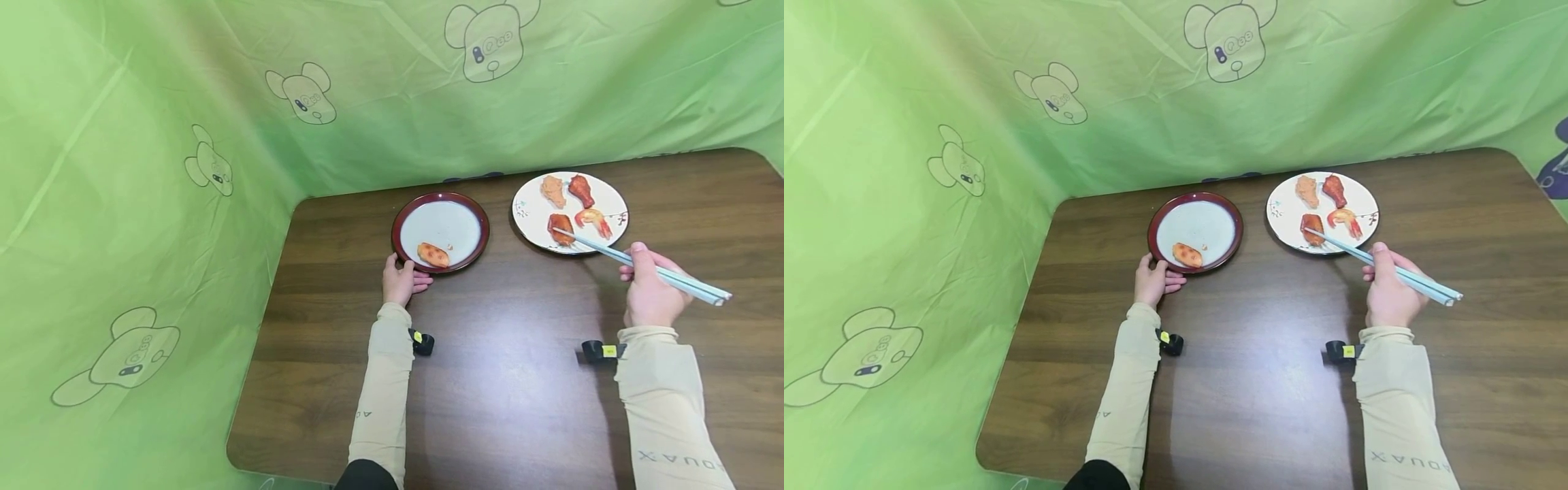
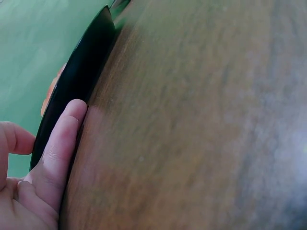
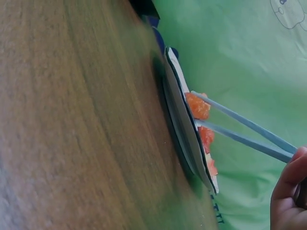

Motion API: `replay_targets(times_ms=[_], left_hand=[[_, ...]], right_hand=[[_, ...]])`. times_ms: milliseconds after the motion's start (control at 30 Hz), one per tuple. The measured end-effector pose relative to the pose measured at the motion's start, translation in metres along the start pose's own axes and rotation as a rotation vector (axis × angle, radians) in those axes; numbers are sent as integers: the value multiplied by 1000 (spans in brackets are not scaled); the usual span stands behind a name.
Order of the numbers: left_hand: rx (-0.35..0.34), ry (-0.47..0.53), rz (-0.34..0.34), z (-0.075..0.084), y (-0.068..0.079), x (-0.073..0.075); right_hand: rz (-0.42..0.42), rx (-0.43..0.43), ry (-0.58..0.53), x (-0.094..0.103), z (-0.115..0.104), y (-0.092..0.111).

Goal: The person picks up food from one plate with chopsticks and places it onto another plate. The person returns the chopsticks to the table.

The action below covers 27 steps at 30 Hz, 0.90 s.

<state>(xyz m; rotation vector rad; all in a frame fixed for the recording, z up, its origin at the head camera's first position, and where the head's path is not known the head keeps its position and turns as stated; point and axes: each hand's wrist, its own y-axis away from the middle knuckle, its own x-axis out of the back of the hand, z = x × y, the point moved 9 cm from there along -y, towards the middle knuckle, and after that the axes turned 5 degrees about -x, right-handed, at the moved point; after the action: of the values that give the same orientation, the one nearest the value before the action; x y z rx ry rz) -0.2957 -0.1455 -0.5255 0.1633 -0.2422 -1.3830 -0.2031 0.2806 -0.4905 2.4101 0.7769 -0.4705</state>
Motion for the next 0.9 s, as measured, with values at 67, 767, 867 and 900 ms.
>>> replay_targets(times_ms=[67,767,867,900], left_hand=[[6,0,-1,-1,0,0],[-4,-30,8,1,-1,1],[-7,-38,9,1,-2,1],[-7,-40,9,1,-2,1]], right_hand=[[8,-8,13,1,0,0],[16,24,-17,1,-10,1],[15,36,-30,1,-13,2],[17,40,-35,2,-14,2]])
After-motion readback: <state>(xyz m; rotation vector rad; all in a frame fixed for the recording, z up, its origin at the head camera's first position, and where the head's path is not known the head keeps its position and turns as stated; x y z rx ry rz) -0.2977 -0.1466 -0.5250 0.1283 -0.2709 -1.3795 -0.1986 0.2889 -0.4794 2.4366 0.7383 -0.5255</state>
